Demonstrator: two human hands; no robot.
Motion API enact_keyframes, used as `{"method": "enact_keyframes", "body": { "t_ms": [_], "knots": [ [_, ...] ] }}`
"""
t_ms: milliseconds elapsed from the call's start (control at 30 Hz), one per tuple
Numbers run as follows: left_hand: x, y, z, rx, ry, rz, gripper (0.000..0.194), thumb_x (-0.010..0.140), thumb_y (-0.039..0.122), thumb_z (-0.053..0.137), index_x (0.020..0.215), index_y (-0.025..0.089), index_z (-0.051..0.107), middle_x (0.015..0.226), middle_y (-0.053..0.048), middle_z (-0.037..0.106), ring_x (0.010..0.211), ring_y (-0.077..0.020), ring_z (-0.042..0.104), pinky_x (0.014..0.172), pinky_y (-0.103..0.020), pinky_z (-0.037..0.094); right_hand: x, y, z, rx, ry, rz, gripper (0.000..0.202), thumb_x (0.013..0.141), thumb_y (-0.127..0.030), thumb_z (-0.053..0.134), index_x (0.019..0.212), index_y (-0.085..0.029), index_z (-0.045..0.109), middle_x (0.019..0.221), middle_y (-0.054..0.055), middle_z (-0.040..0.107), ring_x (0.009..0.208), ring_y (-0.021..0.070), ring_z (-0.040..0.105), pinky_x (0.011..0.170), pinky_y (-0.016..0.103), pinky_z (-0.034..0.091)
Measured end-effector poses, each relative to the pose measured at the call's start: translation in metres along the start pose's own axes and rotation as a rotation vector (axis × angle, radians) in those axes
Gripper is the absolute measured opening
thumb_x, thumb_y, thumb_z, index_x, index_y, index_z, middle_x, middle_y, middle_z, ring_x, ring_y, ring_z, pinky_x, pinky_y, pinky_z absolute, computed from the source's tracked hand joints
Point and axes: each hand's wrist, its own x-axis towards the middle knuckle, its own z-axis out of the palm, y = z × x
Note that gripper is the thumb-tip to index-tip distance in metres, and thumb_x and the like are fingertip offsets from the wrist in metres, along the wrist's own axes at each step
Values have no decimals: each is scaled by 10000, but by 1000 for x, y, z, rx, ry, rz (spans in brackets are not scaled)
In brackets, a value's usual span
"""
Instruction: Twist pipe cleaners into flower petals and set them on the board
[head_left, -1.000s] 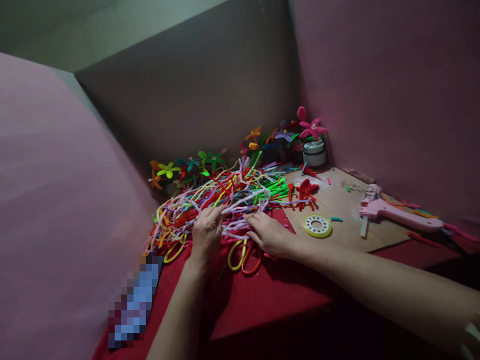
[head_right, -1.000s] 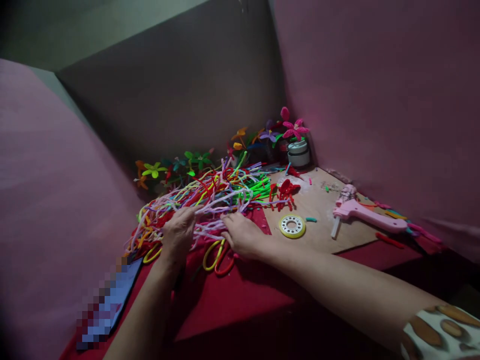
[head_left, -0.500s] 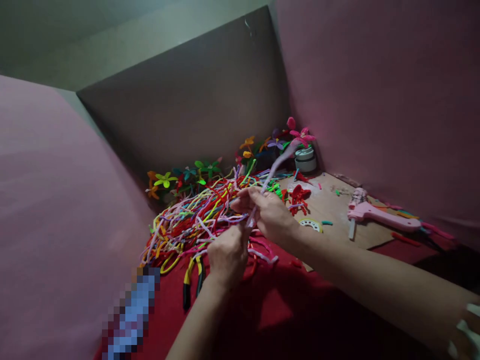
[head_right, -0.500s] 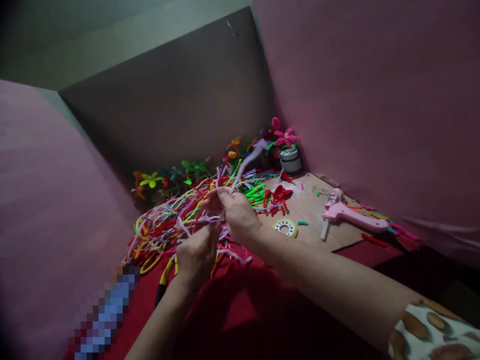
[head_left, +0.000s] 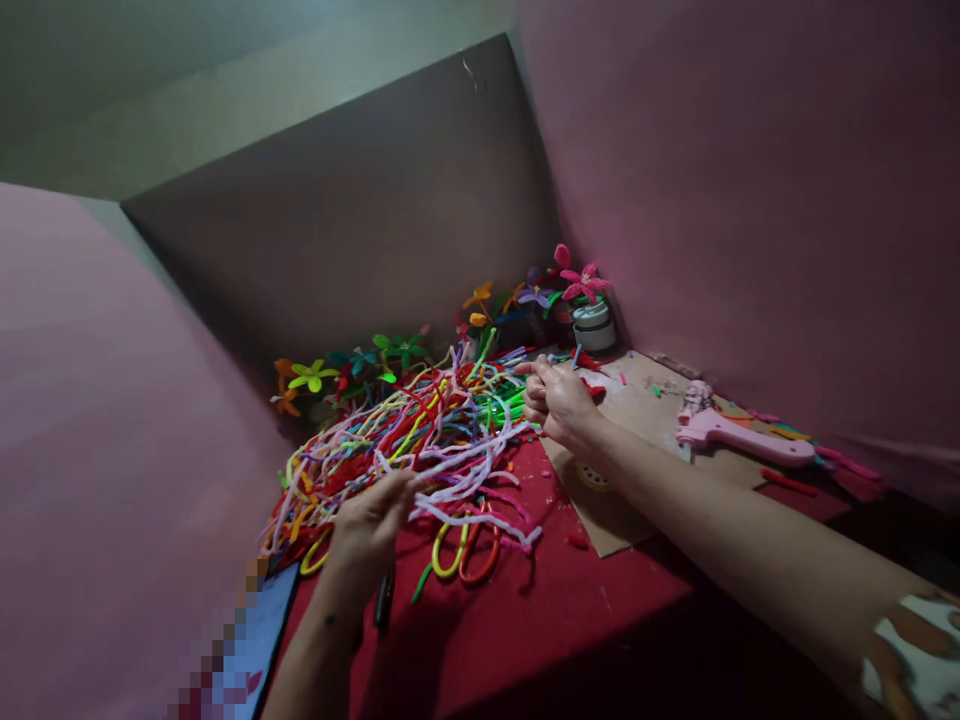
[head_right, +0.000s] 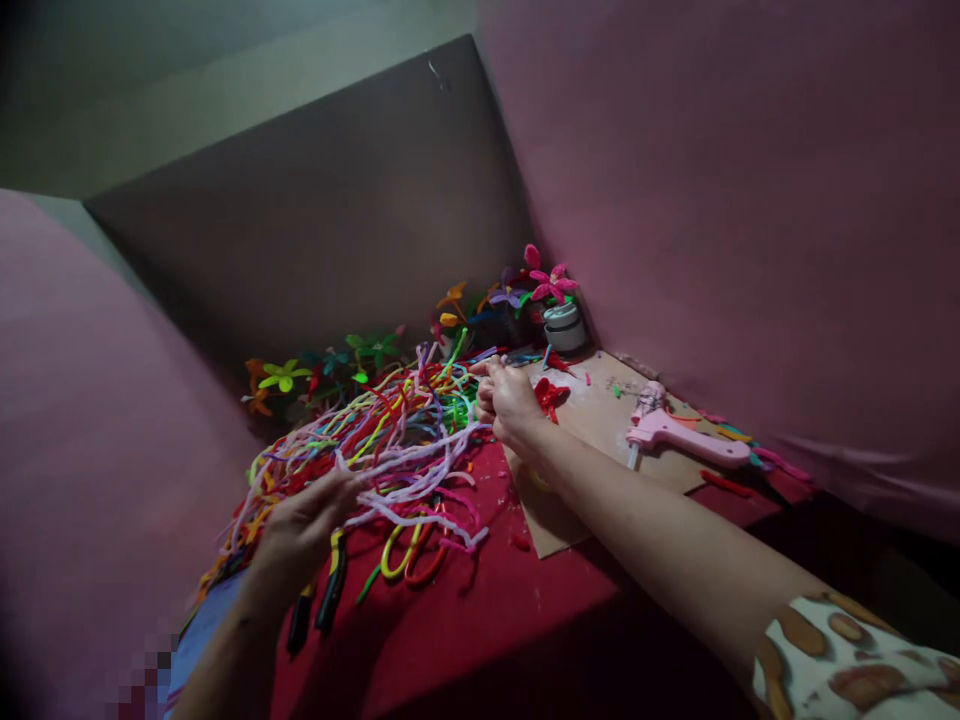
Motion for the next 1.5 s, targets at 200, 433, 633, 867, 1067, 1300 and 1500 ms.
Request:
{"method": "enact_keyframes", "body": {
  "t_ms": [200,433,633,867,1067,1300,1500],
  "knots": [
    [29,17,13,-717,416,-181,95,636,213,675,679,137,638,606,7,619,545,-89,549,525,-182,423,-1,0,-7,173,-85,179,477,891,-511,189,744,-155,471,371,-91,246,307,52,119,328,182,121],
    [49,38,36,-1490,410,-326,230,874,208,415,658,157,473,448,75,444,404,-43,457,539,-207,446,-3,5,-15,255,-48,236,357,920,-319,259,685,-145,463,358,-87,236,311,52,141,336,183,145],
    [39,29,35,-1410,451,-358,221,884,150,383,671,149,440,388,107,199,299,-30,188,355,-162,218,-10,-3,-10,242,-37,209,331,897,-280,333,623,-146,463,325,-95,159,315,56,97,332,194,126],
    [33,21,25,-1471,457,-366,278,901,141,314,663,133,457,404,103,132,303,-38,157,358,-174,222,-23,-4,1,211,-57,196,363,885,-197,314,551,-148,451,319,-89,132,319,58,77,338,203,124],
    [35,12,32,-1445,418,-258,161,863,250,458,753,153,526,394,112,186,300,-28,190,363,-162,246,-15,3,-4,244,-84,181,319,902,-282,324,689,-140,515,385,-88,174,343,61,124,349,183,181],
    [36,17,51,-1416,387,-331,78,806,175,512,818,162,588,778,-22,611,769,-111,601,763,-281,470,-9,14,-7,311,-62,205,224,882,-149,310,792,-151,515,517,-42,348,423,67,341,448,195,354],
    [29,26,82,-1160,217,-327,148,646,231,684,706,113,619,617,-1,586,546,-72,533,518,-186,413,-14,20,-5,326,-27,208,207,863,-129,324,817,-155,525,543,-12,479,470,104,467,526,272,452]
  ]
}}
